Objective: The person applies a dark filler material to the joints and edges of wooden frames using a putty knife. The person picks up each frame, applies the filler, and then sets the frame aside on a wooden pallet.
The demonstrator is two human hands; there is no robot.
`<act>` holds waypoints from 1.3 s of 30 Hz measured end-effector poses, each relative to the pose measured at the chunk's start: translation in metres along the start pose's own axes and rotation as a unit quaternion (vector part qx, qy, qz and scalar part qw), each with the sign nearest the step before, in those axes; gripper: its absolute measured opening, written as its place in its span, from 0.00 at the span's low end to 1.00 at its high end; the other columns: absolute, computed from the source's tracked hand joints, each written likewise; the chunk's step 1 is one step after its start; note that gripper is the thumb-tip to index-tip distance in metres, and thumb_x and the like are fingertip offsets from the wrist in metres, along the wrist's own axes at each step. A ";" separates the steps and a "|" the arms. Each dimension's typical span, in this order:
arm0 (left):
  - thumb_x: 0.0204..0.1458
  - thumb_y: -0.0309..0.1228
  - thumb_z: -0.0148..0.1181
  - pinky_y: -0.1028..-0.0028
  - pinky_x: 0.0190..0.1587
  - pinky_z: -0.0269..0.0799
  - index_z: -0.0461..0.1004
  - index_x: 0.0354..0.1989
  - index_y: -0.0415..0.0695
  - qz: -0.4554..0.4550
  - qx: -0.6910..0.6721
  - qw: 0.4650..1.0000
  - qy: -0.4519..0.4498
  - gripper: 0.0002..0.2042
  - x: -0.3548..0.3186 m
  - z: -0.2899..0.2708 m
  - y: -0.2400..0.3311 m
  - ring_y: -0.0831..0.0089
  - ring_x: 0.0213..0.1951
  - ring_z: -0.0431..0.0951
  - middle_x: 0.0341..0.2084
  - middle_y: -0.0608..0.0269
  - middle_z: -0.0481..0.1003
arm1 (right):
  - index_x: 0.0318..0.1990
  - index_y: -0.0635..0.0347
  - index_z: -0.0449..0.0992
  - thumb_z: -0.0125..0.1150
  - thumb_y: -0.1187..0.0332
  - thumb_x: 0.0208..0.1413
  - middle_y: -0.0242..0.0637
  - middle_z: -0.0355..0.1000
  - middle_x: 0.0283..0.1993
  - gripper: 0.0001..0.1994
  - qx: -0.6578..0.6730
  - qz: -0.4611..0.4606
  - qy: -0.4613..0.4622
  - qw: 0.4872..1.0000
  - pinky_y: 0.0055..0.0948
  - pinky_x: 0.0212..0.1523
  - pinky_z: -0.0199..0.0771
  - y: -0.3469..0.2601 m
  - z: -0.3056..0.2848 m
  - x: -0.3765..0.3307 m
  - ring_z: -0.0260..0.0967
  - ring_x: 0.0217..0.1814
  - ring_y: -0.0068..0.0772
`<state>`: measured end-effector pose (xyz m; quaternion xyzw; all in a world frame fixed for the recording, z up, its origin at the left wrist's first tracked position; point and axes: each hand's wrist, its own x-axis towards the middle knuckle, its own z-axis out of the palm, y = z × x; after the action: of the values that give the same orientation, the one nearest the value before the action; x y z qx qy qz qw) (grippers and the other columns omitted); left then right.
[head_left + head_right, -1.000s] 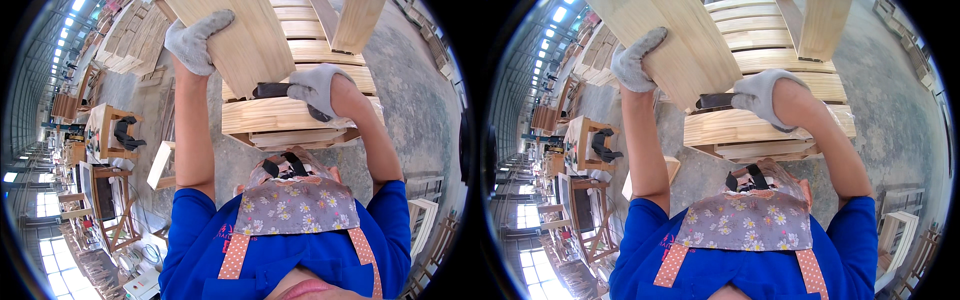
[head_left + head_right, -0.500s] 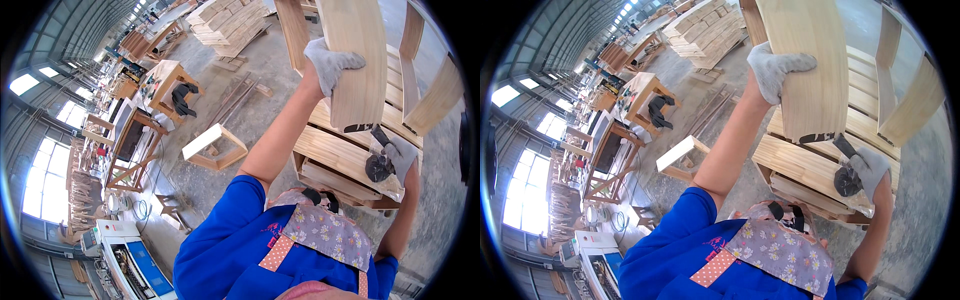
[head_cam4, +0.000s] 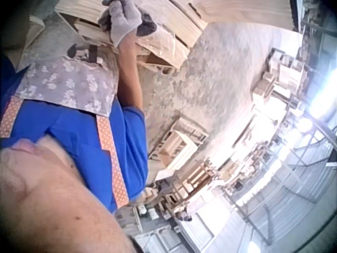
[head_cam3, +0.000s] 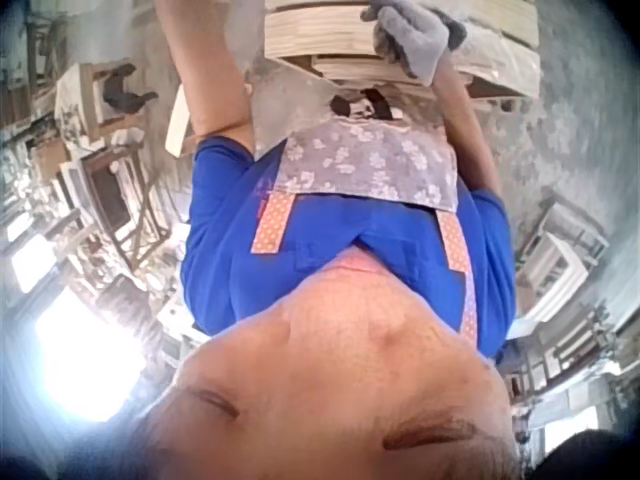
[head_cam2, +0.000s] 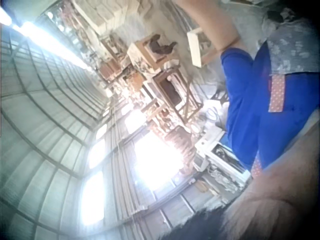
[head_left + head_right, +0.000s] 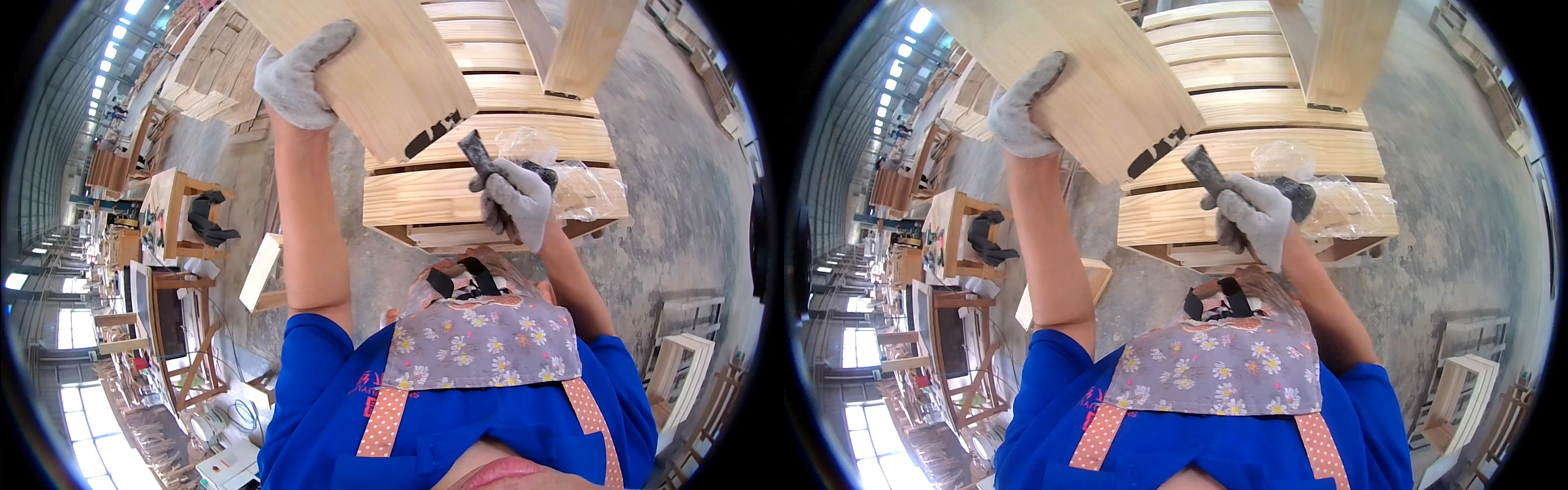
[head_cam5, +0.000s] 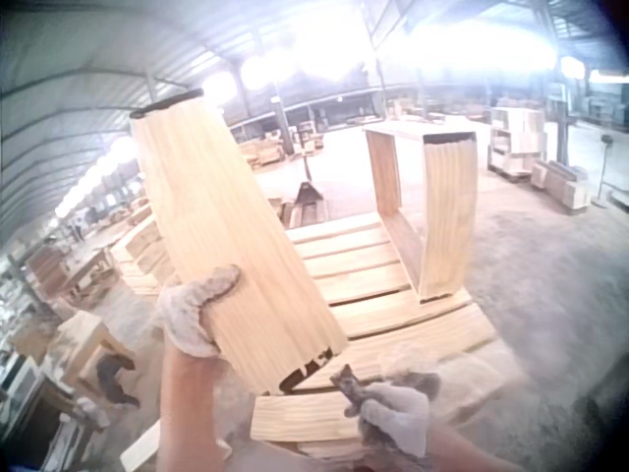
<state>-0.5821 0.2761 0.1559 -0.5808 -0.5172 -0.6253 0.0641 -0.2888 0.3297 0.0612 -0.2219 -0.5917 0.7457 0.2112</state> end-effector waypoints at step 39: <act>0.46 0.17 0.59 0.66 0.47 0.78 0.76 0.40 0.29 -0.124 -0.126 0.984 0.025 0.11 0.000 0.015 0.004 0.63 0.41 0.79 0.41 0.46 0.76 | 0.33 0.63 0.73 0.48 0.65 0.61 0.30 0.67 0.17 0.12 -0.084 0.043 0.007 0.995 0.17 0.14 0.61 -0.008 0.026 0.025 0.64 0.15 0.17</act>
<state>-0.5700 0.2852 0.1552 -0.4997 -0.5004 -0.7030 -0.0748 -0.3234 0.3254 0.0725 -0.2693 -0.6410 0.7001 0.1629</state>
